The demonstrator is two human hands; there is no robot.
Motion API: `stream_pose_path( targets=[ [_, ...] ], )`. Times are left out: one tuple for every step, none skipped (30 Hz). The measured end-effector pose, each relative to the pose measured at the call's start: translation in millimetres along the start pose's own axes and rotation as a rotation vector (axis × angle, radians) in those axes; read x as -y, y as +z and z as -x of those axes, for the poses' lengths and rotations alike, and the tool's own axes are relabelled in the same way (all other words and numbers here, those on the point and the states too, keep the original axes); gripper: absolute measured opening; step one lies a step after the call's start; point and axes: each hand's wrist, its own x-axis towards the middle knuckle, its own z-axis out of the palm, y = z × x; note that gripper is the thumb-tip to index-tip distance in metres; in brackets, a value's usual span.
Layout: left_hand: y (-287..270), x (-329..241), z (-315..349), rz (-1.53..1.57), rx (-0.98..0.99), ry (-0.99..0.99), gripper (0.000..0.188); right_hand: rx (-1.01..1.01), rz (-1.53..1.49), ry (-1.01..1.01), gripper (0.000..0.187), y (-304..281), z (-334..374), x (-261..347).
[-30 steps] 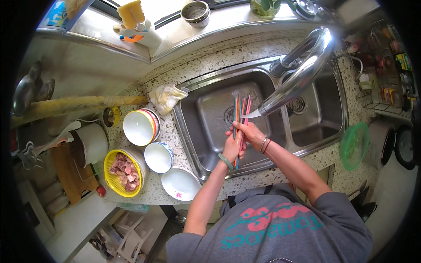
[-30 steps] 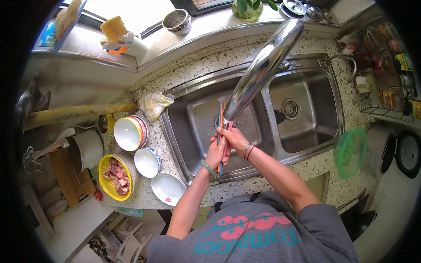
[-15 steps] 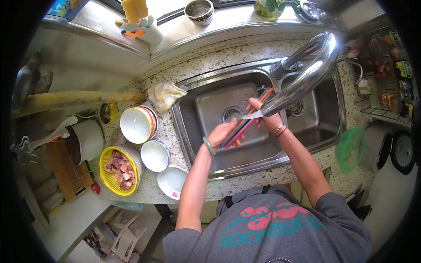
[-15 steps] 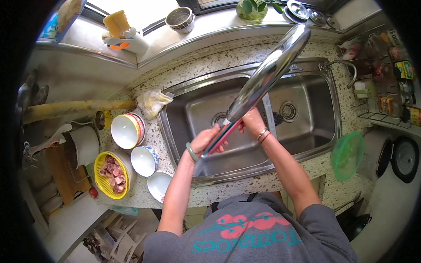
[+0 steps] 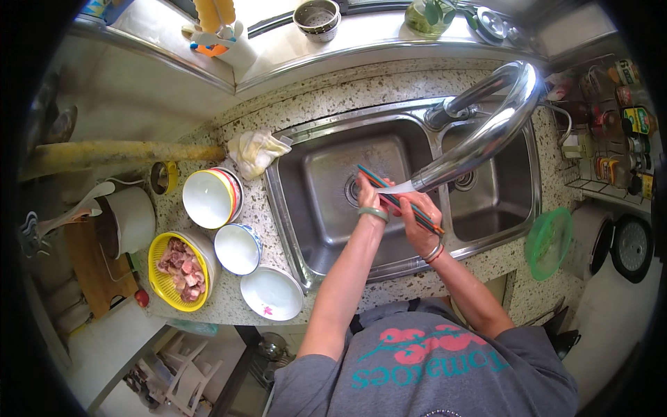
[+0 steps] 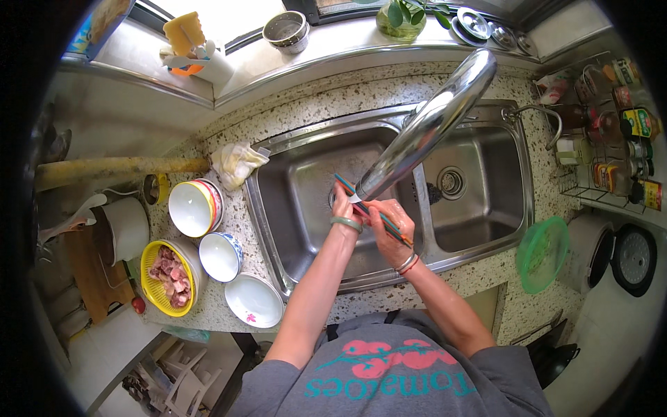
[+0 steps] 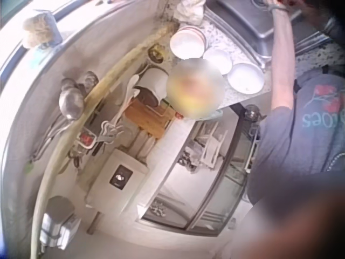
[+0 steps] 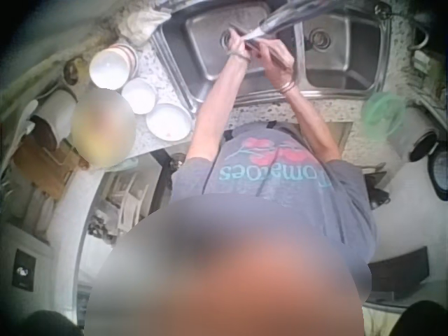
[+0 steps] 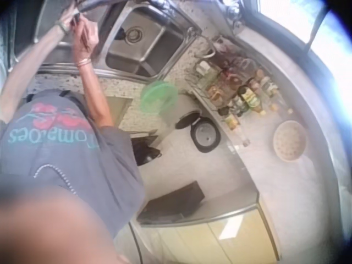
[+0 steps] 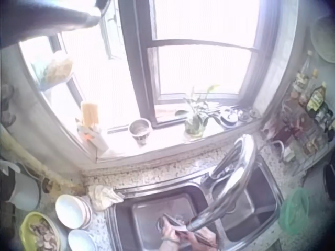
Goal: The person washes a white plate and a white bowl under running water in a kitchen sink. They then rinse a yellow colander and place raw meat chunks into it, washing the meat under the tap. Finally, the person washes a green bowl, a pair of tongs, and a set of chopsticks.
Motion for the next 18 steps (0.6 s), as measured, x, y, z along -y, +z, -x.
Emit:
stream_pose_path(
  targets=[
    [1,-4,-4,-0.015,-0.114,-0.027,0.059,-0.004,-0.01,0.062,0.009,-1,1,-1],
    [-5,-8,-10,-0.06,-0.159,-0.101,0.069,-0.007,-0.021,0.124,0.009,-1,3,-3],
    [-13,-12,-17,-0.029,-0.218,-0.044,0.065,-0.006,-0.039,0.18,0.009,0,3,-3],
    [-23,-24,-24,0.062,-0.217,0.0,0.062,-0.022,-0.126,0.24,0.011,0,6,-1],
    [-34,-37,-29,0.155,-0.216,0.047,0.059,0.004,-0.174,0.257,0.012,1,6,2],
    [-39,-44,-27,-0.036,-0.164,0.143,0.056,0.031,-0.218,0.279,0.013,1,7,5],
    [-40,-48,-21,-0.231,-0.106,0.233,0.054,0.053,-0.258,0.301,0.014,0,8,7],
    [-40,-50,-13,-0.424,-0.047,0.323,0.052,-0.01,-0.411,0.531,0.019,8,13,-4],
    [-36,-53,-1,-0.546,0.015,0.21,0.051,-0.057,-0.5,0.681,0.027,8,9,-21],
    [-30,-56,16,-0.67,0.076,0.096,0.051,-0.114,-0.458,0.724,0.032,4,-4,-33],
    [-28,-60,34,-0.792,0.13,-0.02,0.051,-0.167,-0.418,0.771,0.036,1,-17,-45],
    [-28,-65,49,-0.76,0.205,-0.134,0.052,-0.091,-0.449,0.808,0.037,-3,-29,-59],
    [-28,-70,63,-0.727,0.289,-0.256,0.052,-0.024,-0.47,0.843,0.038,-7,-39,-71],
    [-30,-74,74,-0.691,0.372,-0.38,0.053,0.03,-0.478,0.887,0.037,-4,-43,-83],
    [-34,-79,83,-0.628,0.433,-0.426,0.054,0.083,-0.54,0.924,0.037,0,-42,-88],
    [-38,-84,90,-0.562,0.492,-0.467,0.056,0.141,-0.603,0.959,0.037,4,-43,-91],
    [-40,-88,96,-0.496,0.552,-0.511,0.057,0.196,-0.665,0.993,0.037,6,-42,-95],
    [-41,-93,100,-0.466,0.621,-0.59,0.058,0.29,-0.732,1.024,0.037,9,-38,-98]
  ],
)
